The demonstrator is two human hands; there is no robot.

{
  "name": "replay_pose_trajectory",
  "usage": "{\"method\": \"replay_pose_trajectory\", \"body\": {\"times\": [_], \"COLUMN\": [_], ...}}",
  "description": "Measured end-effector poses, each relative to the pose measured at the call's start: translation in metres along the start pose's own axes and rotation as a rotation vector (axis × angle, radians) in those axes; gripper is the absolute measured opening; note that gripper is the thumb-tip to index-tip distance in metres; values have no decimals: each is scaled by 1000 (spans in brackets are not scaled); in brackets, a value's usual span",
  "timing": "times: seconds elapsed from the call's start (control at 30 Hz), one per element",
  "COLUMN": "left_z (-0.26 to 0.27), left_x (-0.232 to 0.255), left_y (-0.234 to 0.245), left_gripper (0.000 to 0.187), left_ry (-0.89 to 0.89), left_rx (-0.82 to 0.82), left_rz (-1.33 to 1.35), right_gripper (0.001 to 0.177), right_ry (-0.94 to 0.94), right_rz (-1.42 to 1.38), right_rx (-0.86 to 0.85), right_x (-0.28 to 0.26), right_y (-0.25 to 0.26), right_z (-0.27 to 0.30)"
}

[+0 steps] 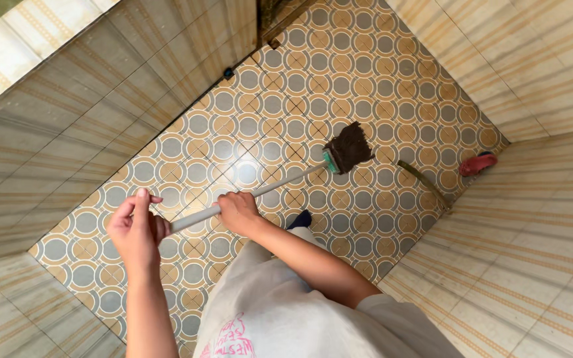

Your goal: The person mops a tiled bathroom floor using a string mop with a white handle. They move the mop back and forth across the patterned floor, covering different areas of the room. The person is wearing dark socks and a white t-shirt.

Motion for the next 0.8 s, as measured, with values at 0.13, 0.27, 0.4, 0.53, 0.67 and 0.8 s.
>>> {"method": "replay_pose_trajectory", "body": {"times": [0.13,0.27,0.4,0.53,0.67,0.8], "left_z": [-21,-32,-39,-43,-59,-58], "left_x": [-11,-29,-68,-120,-170,-230], "left_y": [34,55,43,-10,-111,-241], "left_gripper": [32,33,33,31,32,31], "left_ry": [-30,-32,21,98,132,87], "left_rx": [22,87,99,85,11,-94], "left_rz": [63,106,88,62,43,-65], "right_gripper": [15,14,11,12,15,17], "right_ry": [43,9,-20,-103,-216,-398], "right_rz": [-60,24,51,132,107,139], "right_rx": [73,-35,-49,-28,77,146], "right_x": [-2,5,42,114,219,341], "right_y": [-27,-61,-73,-60,-20,34], "right_z": [-12,-22,-17,-2,9,33]}}
Point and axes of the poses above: each hand's wrist, its own z-axis away from the middle knuckle, its own y-axis out of the back of the hand, x = y × z, the point moved 3 cm from there along -z, towards the middle knuckle, and after that the axes turned 11 degrees about z, right-handed, at the moved point
